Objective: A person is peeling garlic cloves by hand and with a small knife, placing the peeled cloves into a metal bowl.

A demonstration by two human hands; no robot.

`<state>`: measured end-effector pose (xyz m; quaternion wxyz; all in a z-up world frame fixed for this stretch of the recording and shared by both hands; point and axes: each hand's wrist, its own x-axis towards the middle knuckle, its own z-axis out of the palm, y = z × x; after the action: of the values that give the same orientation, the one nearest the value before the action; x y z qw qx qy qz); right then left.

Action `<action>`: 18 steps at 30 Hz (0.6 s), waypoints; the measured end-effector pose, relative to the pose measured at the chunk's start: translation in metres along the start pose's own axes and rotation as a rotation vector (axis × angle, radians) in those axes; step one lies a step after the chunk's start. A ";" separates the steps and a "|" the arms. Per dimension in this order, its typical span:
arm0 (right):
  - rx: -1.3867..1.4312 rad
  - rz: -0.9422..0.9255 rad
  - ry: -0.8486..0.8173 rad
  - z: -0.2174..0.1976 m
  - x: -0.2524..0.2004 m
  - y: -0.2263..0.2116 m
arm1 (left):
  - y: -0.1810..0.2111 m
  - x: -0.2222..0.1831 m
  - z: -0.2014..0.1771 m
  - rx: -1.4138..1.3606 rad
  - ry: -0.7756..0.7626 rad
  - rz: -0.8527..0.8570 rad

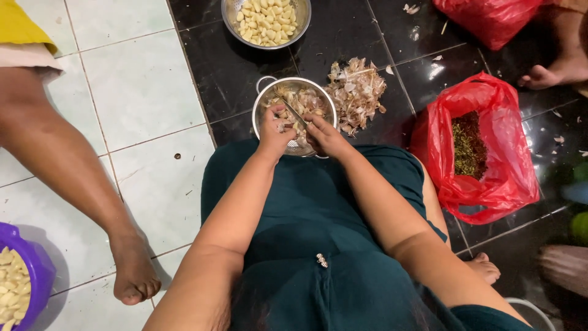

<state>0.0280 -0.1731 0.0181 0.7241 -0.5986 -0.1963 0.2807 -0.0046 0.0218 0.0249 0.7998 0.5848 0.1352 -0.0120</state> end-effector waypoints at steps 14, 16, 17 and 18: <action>-0.087 -0.072 0.176 -0.007 0.006 0.019 | 0.000 0.002 0.004 -0.210 -0.044 -0.093; -0.078 -0.075 0.183 -0.005 0.005 0.018 | 0.000 0.003 0.003 -0.223 -0.043 -0.116; -0.071 -0.078 0.190 -0.004 0.005 0.017 | 0.000 0.003 0.003 -0.236 -0.041 -0.139; -0.070 -0.077 0.190 -0.005 0.004 0.017 | 0.000 0.003 0.001 -0.236 -0.041 -0.141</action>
<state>0.0313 -0.1716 0.0007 0.7282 -0.6397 -0.1593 0.1875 -0.0012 0.0215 0.0243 0.8628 0.4753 0.1600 -0.0642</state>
